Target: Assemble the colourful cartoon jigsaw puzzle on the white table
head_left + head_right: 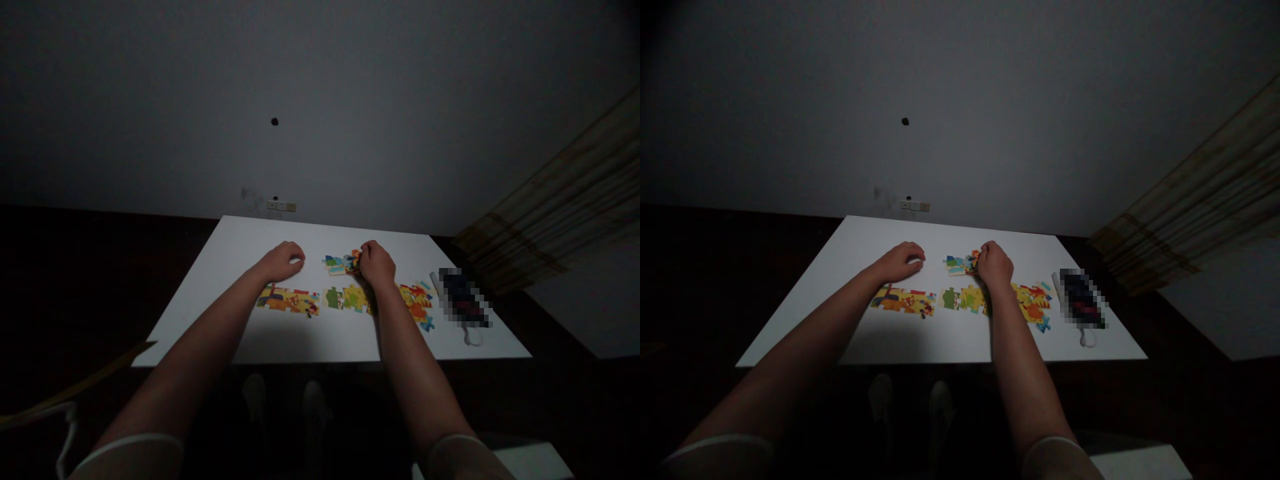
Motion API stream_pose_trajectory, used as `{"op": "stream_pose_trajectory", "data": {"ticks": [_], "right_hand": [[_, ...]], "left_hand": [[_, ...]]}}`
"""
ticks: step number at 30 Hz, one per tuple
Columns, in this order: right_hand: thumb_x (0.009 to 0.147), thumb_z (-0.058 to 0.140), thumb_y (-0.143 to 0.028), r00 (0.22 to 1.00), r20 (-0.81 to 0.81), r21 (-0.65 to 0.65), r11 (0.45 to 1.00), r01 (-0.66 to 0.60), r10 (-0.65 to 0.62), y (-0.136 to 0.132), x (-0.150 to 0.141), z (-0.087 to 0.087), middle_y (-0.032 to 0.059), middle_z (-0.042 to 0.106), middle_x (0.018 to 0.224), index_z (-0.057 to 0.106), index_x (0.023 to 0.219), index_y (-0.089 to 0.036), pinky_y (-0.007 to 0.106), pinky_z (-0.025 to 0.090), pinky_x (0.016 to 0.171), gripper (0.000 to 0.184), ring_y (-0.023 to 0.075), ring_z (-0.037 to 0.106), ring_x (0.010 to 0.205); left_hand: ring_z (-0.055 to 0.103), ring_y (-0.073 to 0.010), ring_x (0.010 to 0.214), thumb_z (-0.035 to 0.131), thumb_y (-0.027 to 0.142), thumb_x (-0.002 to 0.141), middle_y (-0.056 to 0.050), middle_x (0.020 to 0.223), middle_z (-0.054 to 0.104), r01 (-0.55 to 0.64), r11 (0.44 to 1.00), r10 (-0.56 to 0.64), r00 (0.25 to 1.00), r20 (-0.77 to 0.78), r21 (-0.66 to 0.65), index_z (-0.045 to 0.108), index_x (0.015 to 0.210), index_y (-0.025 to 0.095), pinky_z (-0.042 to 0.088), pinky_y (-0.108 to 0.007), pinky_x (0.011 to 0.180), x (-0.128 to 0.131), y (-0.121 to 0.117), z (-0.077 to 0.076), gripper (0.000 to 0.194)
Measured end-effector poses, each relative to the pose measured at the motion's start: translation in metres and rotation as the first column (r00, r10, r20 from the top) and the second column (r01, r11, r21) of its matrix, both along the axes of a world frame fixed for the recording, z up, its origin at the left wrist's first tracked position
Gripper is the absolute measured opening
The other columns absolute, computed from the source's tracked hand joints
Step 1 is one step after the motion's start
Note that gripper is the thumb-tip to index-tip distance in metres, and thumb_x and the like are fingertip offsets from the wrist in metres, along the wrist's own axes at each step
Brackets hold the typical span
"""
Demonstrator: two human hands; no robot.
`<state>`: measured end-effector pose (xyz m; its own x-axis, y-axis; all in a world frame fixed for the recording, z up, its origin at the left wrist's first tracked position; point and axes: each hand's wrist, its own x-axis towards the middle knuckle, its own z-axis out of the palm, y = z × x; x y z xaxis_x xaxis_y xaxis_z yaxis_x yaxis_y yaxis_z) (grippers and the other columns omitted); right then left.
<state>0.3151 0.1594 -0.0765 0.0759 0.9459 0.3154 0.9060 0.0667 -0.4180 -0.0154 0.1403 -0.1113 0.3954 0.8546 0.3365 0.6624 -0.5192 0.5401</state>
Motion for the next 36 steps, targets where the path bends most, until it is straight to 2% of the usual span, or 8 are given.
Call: {"op": "stream_pose_trajectory", "data": {"ticks": [4, 10, 14, 19, 28, 32, 36], "right_hand": [[0.113, 0.047, -0.036, 0.994, 0.070, -0.042, 0.996, 0.082, -0.078, 0.006, 0.011, -0.005, 0.0195, 0.084, 0.122, 0.082, 0.125, -0.023, 0.042, 0.053, 0.090, 0.040, 0.0332, 0.076, 0.107], [0.105, 0.057, -0.031, 0.979, 0.072, -0.130, 0.971, 0.198, -0.190, 0.013, 0.039, -0.012, 0.0205, 0.083, 0.121, 0.086, 0.120, -0.025, 0.051, 0.057, 0.094, 0.033, 0.0383, 0.076, 0.111], [0.105, 0.057, -0.031, 0.972, 0.125, -0.156, 0.963, 0.219, -0.201, 0.013, 0.044, -0.013, 0.0260, 0.079, 0.128, 0.088, 0.119, -0.021, 0.057, 0.055, 0.098, 0.035, 0.0435, 0.071, 0.119], [0.108, 0.050, -0.028, 0.994, 0.104, -0.029, 0.999, 0.043, -0.040, 0.009, 0.035, -0.009, 0.0234, 0.076, 0.140, 0.085, 0.131, -0.021, 0.060, 0.047, 0.109, 0.042, 0.0448, 0.060, 0.134], [0.109, 0.053, -0.030, 0.987, 0.114, -0.066, 0.992, -0.108, 0.115, 0.003, 0.022, -0.004, 0.0209, 0.078, 0.140, 0.086, 0.128, -0.022, 0.062, 0.042, 0.115, 0.039, 0.0441, 0.061, 0.136], [0.111, 0.055, -0.039, 0.968, 0.083, -0.093, 0.969, -0.231, 0.239, 0.002, 0.019, -0.007, 0.0181, 0.078, 0.147, 0.084, 0.135, -0.024, 0.064, 0.043, 0.119, 0.041, 0.0437, 0.061, 0.141], [0.106, 0.070, -0.047, 0.910, 0.057, -0.121, 0.908, -0.401, 0.410, -0.002, 0.011, -0.010, 0.0143, 0.077, 0.151, 0.079, 0.146, -0.028, 0.063, 0.044, 0.122, 0.045, 0.0429, 0.059, 0.149]], "left_hand": [[0.073, -0.0308, 0.118, 0.069, 0.032, 0.092, -0.012, 0.118, 0.083, -0.006, 1.000, 0.006, 1.000, 0.006, -0.008, 0.082, 0.100, 0.026, 0.058, -0.055, 0.115, 0.001, 0.000, 0.000, 0.017], [0.072, -0.0310, 0.119, 0.069, 0.031, 0.092, -0.011, 0.119, 0.082, 0.000, 1.000, 0.000, 1.000, 0.010, -0.005, 0.082, 0.100, 0.026, 0.057, -0.055, 0.115, 0.001, -0.001, 0.001, 0.016], [0.073, -0.0317, 0.120, 0.068, 0.032, 0.092, -0.012, 0.118, 0.082, 0.009, 1.000, -0.009, 1.000, -0.010, 0.002, 0.082, 0.100, 0.025, 0.057, -0.054, 0.114, 0.001, -0.001, 0.001, 0.017], [0.072, -0.0314, 0.119, 0.068, 0.032, 0.093, -0.012, 0.119, 0.082, 0.007, 1.000, -0.006, 1.000, -0.020, 0.006, 0.081, 0.099, 0.027, 0.057, -0.055, 0.115, 0.002, 0.000, 0.001, 0.015], [0.071, -0.0323, 0.121, 0.068, 0.033, 0.094, -0.012, 0.121, 0.082, 0.003, 1.000, -0.003, 1.000, -0.017, 0.002, 0.081, 0.101, 0.026, 0.057, -0.057, 0.116, 0.001, -0.001, 0.001, 0.016], [0.071, -0.0320, 0.123, 0.068, 0.034, 0.094, -0.011, 0.122, 0.082, -0.001, 1.000, 0.001, 0.999, -0.035, -0.005, 0.081, 0.103, 0.026, 0.057, -0.058, 0.119, 0.001, -0.002, 0.001, 0.017], [0.071, -0.0316, 0.122, 0.068, 0.033, 0.094, -0.011, 0.120, 0.082, -0.004, 1.000, 0.004, 1.000, -0.026, -0.008, 0.081, 0.102, 0.026, 0.057, -0.059, 0.119, 0.002, -0.002, 0.003, 0.017]]}}
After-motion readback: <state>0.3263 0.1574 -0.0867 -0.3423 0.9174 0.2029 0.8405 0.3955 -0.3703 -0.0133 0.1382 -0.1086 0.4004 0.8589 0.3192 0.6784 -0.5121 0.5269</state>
